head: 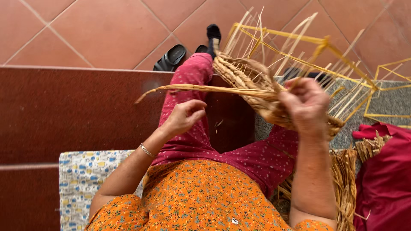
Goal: The person weaves a rectangular basket by hand, interlacing dried palm leaves through a rigid frame held on their lap. They repeatedly pull and tuck strands to build up the basket walls.
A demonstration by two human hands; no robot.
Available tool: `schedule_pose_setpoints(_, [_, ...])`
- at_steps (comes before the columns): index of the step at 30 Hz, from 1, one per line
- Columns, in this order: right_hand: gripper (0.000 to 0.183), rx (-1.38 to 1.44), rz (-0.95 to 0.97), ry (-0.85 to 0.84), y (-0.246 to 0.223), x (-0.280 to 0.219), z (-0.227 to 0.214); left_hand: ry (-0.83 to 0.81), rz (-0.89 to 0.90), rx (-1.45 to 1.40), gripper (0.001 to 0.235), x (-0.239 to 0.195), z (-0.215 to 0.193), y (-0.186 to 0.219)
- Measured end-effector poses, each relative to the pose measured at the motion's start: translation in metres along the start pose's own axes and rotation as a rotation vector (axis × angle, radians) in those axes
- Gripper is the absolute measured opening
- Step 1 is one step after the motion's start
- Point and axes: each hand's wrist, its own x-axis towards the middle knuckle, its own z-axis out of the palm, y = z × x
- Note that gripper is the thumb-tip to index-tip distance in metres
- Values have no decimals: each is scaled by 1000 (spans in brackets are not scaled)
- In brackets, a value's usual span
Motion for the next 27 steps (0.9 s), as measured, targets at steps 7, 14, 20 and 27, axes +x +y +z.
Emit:
schedule_pose_setpoints(7, [20,543,-140,83,76,-39,-138,400,7,-648,60,102,-26,7])
schedule_pose_setpoints(14, [34,133,202,208,182,-41,-129,383,147,-183,77,88,-15,3])
schedule_pose_setpoints(20, [60,-254,142,349,245,-78,-116,349,-161,130,81,67,31,9])
schedule_pose_setpoints(27, [19,-871,-190,288,271,-70,-116,519,460,1006,74,68,23,68])
